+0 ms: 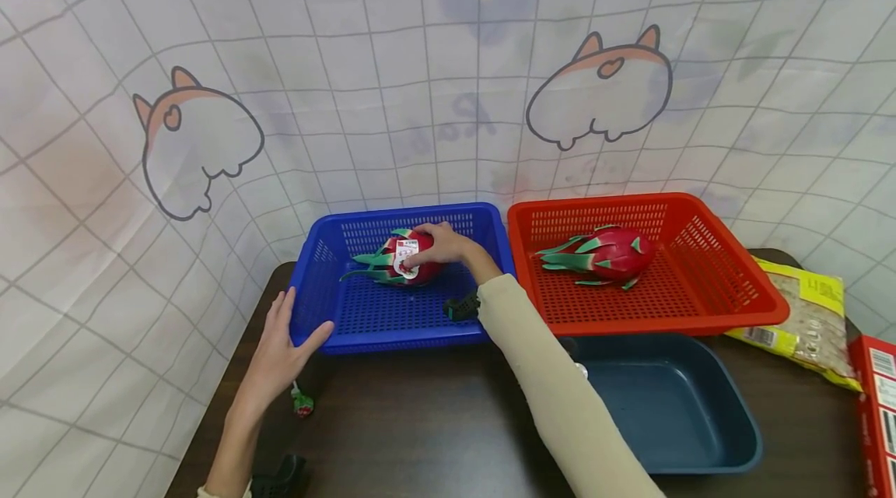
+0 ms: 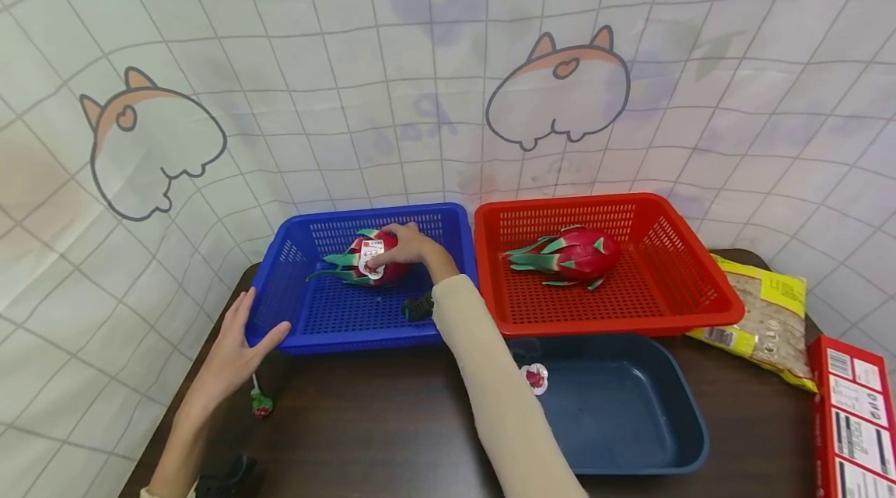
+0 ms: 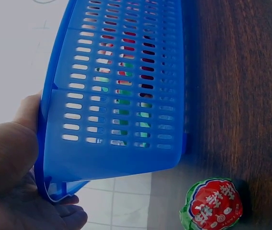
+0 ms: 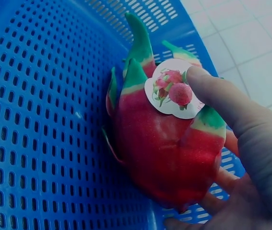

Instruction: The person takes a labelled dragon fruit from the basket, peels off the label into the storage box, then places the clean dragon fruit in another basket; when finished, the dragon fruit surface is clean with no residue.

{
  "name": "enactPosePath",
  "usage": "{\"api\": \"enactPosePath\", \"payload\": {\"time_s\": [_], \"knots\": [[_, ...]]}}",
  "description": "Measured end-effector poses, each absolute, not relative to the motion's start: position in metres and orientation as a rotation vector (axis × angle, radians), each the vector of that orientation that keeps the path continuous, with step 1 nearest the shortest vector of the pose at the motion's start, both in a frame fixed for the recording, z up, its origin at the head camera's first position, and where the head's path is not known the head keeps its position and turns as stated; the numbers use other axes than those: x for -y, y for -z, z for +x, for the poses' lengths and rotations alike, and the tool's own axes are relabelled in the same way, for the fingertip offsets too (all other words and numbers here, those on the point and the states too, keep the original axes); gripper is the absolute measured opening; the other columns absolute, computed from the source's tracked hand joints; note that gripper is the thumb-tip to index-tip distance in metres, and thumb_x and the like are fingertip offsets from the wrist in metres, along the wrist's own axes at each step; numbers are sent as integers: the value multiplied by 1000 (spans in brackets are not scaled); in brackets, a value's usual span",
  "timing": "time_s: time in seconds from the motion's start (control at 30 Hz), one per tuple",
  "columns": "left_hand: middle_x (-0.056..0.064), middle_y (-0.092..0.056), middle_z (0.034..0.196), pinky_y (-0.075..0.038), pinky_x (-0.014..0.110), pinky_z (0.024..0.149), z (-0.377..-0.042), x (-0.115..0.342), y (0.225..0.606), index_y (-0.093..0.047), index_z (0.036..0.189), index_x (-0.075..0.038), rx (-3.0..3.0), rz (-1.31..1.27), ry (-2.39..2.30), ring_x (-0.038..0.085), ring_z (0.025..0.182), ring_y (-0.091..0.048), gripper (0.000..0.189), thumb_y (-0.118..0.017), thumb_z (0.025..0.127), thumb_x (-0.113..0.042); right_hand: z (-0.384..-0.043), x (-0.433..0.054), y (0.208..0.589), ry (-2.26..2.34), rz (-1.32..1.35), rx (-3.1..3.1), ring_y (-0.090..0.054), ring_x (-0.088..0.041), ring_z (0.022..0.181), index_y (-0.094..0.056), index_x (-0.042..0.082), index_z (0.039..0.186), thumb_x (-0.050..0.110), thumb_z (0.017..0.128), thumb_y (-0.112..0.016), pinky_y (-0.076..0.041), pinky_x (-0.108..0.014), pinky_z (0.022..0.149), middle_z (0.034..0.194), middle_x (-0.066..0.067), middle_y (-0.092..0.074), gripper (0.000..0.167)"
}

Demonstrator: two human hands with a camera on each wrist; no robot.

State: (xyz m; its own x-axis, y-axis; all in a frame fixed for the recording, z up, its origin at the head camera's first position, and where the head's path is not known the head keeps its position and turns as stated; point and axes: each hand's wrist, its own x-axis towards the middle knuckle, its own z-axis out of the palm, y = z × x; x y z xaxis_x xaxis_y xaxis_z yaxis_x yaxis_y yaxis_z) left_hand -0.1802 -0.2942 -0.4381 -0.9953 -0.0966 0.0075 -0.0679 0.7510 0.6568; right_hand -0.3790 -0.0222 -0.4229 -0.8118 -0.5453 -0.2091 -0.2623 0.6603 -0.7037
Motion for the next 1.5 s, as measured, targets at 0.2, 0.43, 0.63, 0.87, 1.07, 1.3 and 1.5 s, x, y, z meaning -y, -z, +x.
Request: {"api": "enactPosePath", "payload": {"time_s": [0.2, 0.43, 0.63, 0.87, 1.07, 1.3, 1.5], "knots": [[24, 5, 162, -16, 76, 106, -180, 294, 438, 1, 157, -11, 2899, 133, 1087, 53, 145, -7, 100, -58, 90, -56, -380, 22, 426, 1050, -616, -2400, -37, -34, 134, -30, 16, 151, 39, 87, -68, -44, -48, 107, 148, -16, -37, 78], [24, 4, 162, -15, 76, 107, -180, 295, 437, 0, 157, -10, 2893, 126, 1097, 52, 146, -7, 99, -59, 91, -55, -383, 22, 430, 1091, -608, -2375, -42, -33, 131, -31, 16, 149, 39, 86, -69, -46, -46, 105, 146, -16, -40, 77], [24, 4, 162, -15, 76, 108, -179, 295, 437, 0, 157, -10, 2888, 119, 1098, 51, 147, -5, 99, -59, 91, -54, -382, 22, 431, 1091, -598, -2387, -38, -34, 132, -33, 17, 147, 41, 85, -69, -47, -47, 104, 145, -16, -39, 76], [22, 5, 163, -14, 75, 109, -178, 295, 436, 1, 156, -8, 2902, 138, 1096, 49, 148, -2, 101, -59, 90, -56, -383, 23, 431, 1145, -594, -2386, -45, -32, 128, -37, 15, 144, 38, 84, -72, -49, -45, 101, 142, -15, -44, 74], [22, 5, 163, -13, 75, 109, -178, 294, 435, 2, 156, -6, 2914, 150, 1089, 48, 148, 0, 103, -58, 90, -57, -380, 26, 428, 1243, -547, -2418, -56, -29, 117, -46, 14, 138, 42, 84, -70, -55, -39, 92, 138, -15, -49, 65], [22, 6, 162, -13, 74, 109, -178, 292, 435, 2, 156, -6, 2916, 159, 1097, 48, 148, 0, 103, -58, 90, -57, -368, 24, 402, 1424, -452, -2436, -58, -26, 110, -52, 16, 130, 49, 86, -66, -53, -39, 89, 131, -12, -55, 57], [23, 5, 162, -13, 74, 110, -178, 293, 435, 1, 156, -5, 2913, 153, 1091, 48, 148, 1, 103, -59, 90, -57, -345, 20, 367, 1537, -399, -2407, -60, -24, 108, -52, 17, 131, 55, 86, -62, -55, -33, 83, 129, -11, -56, 59]]}}
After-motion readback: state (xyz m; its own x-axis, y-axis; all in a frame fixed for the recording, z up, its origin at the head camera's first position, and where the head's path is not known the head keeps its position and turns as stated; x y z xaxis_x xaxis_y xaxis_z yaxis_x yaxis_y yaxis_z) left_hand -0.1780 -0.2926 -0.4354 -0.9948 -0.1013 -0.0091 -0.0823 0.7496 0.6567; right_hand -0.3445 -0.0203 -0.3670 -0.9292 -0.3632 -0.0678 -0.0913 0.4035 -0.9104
